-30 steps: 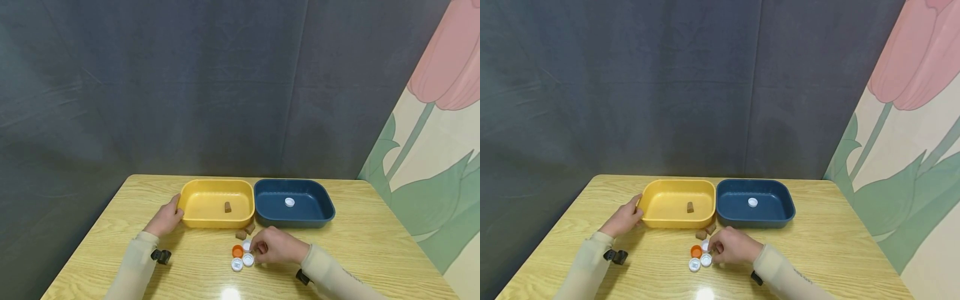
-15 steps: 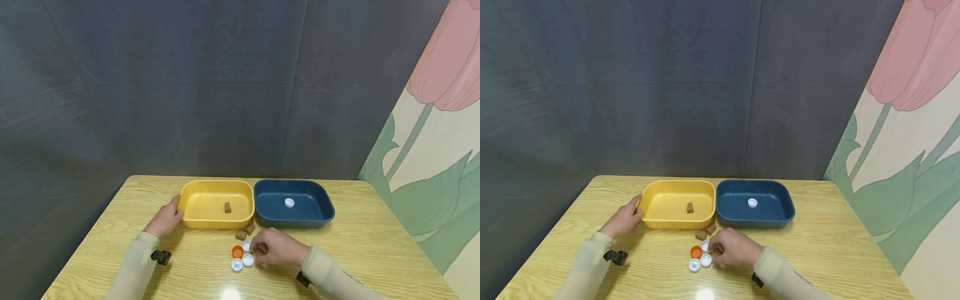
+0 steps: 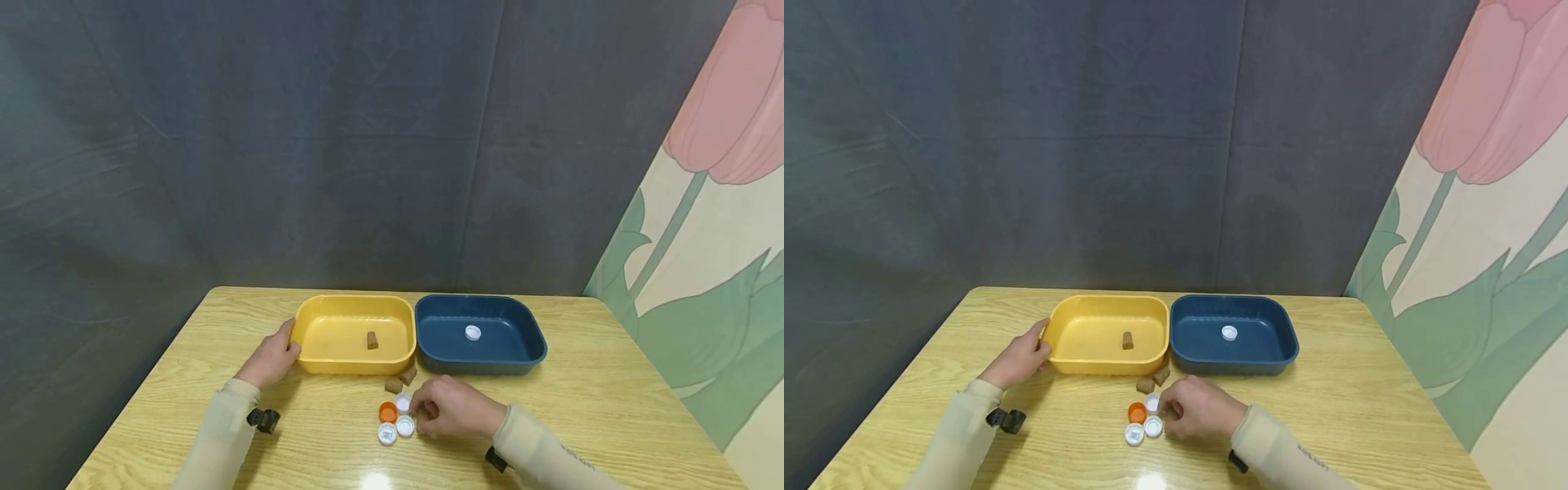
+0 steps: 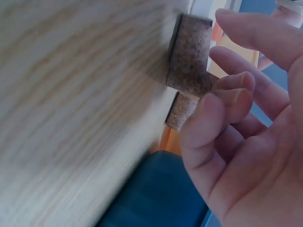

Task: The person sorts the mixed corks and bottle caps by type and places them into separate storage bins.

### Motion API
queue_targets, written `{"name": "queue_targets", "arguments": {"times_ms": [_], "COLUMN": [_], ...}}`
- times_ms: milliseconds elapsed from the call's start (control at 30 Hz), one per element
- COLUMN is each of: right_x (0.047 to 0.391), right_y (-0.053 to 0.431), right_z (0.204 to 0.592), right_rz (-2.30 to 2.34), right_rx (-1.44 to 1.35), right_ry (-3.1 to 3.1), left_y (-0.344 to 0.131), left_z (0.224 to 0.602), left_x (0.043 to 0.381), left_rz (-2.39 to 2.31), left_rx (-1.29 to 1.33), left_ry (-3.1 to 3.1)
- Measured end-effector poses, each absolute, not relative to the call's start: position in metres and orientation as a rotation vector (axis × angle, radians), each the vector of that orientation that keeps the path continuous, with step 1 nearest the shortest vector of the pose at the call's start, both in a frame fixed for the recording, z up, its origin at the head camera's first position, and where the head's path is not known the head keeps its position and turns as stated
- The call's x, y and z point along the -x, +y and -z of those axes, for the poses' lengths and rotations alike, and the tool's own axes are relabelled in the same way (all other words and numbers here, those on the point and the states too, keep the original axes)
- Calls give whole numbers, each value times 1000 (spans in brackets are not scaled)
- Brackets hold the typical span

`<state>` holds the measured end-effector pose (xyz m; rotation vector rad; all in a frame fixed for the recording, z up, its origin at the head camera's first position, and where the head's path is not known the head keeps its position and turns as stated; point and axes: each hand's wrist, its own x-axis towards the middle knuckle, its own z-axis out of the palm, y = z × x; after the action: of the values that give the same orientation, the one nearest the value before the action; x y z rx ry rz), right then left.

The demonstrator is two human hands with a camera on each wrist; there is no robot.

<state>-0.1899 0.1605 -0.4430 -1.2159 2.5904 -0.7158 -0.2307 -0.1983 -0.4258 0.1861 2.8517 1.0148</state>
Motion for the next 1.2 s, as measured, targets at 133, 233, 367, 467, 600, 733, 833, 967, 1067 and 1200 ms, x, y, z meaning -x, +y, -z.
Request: {"name": "queue_targets", "arguments": {"times_ms": [133,233,367,467,600,733,833,967,1067,1200], "right_x": [188,188,188,187,186,185,185,185,185,184], "right_y": [158,157,157,156,156,155,154,153,153,152], "right_z": [445,447,447,447,446,444,443,444,446,448], "right_rz": [669,643,630,631,637,636,619,577,552,540], "right_rx": [1215,1208,1200,1204,1195,1181,1189,1196,1201,1207], "right_ry": [2599,2613,2629,2637,2646,2654,2667,2690,2707,2726], "left_y": [-199,-199,-199,-199,-199,-199,-200,-200,-200,-201], "left_z": [426,426,427,427,426,426,427,428,429,430], "left_x": [232,232,233,233,233,233,233,234,235,235], "left_rz": [-1005,-1011,-1025,-1026,-1020,-1017,-1017,-1014,-1010,-999], "left_rx": [-194,-198,-192,-189,-193,-189,-189,-195,-197,-203], "left_ry": [2862,2854,2835,2835,2840,2839,2842,2845,2847,2855]}}
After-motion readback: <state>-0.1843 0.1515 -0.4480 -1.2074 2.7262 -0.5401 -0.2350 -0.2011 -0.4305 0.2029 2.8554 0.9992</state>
